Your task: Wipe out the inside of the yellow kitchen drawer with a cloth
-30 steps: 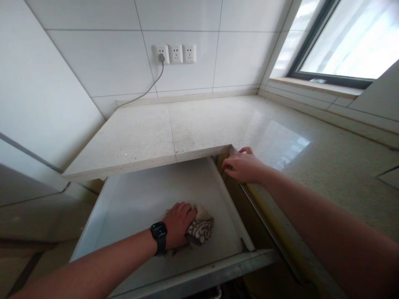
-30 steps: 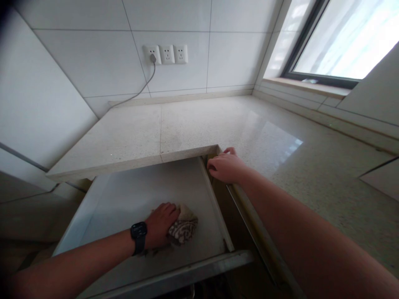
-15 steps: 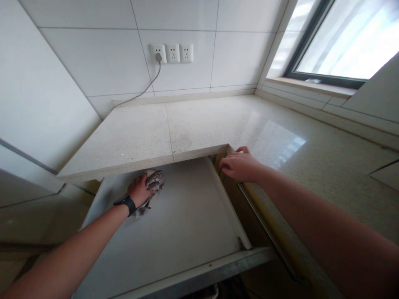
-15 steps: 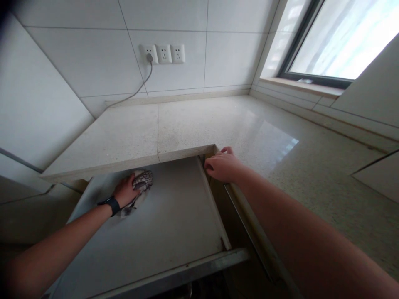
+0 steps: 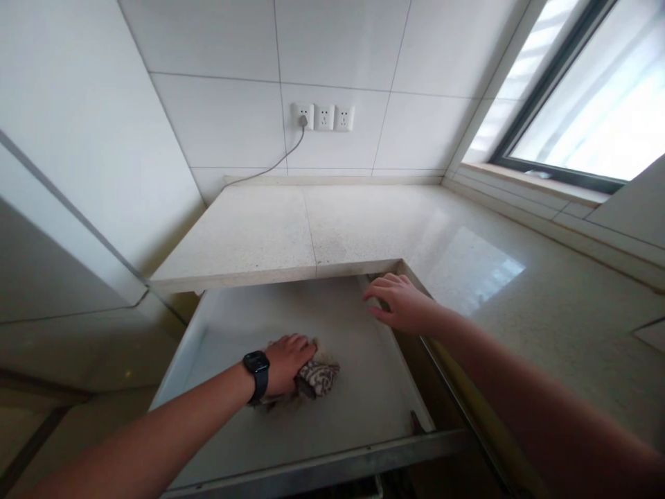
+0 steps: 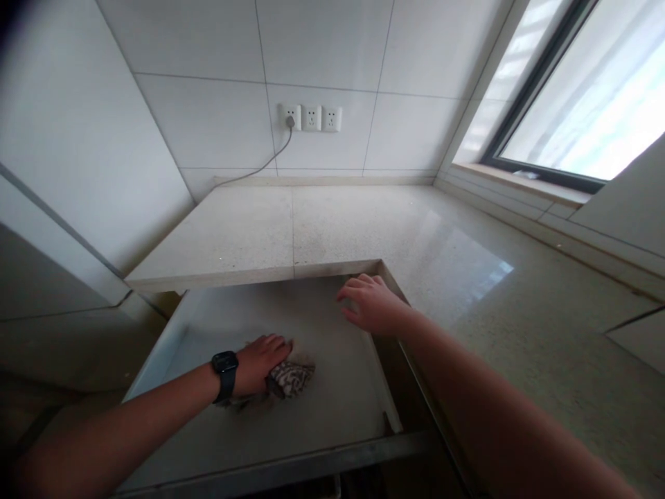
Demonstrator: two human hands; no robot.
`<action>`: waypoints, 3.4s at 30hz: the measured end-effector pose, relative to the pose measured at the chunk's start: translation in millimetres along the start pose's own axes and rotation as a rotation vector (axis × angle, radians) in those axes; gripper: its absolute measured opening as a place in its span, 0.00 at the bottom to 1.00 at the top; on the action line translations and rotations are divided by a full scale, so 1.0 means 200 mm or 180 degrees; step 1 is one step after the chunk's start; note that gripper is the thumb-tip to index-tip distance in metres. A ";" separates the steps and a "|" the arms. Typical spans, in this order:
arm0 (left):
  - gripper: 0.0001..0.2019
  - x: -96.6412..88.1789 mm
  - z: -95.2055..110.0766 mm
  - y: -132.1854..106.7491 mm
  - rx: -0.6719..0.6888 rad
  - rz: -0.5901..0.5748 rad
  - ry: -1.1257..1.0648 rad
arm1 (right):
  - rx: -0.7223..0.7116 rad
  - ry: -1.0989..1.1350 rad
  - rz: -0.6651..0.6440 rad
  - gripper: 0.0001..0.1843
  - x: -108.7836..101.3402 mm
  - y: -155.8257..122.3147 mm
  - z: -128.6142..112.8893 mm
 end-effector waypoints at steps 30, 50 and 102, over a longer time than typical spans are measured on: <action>0.32 -0.34 0.05 -0.84 -0.1059 -0.0911 -0.0727 | 0.0236 -0.0192 -0.0269 0.44 0.84 0.46 -0.29; 0.31 -0.28 0.20 -0.89 -0.1031 -0.0646 -0.1119 | 0.0374 -0.0567 -0.0236 0.41 0.93 0.48 -0.34; 0.14 -0.16 0.14 -0.83 -0.0522 -0.0822 -0.0493 | -0.0988 0.0380 0.0140 0.32 0.95 1.06 -1.10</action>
Point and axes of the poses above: each hand's wrist, its own y-axis towards the middle knuckle, its own x-axis out of the palm, z = x × y, the point moved 5 cm from there along y, towards the middle knuckle, and after that the axes turned 14 degrees about y, right-handed, at the moved point
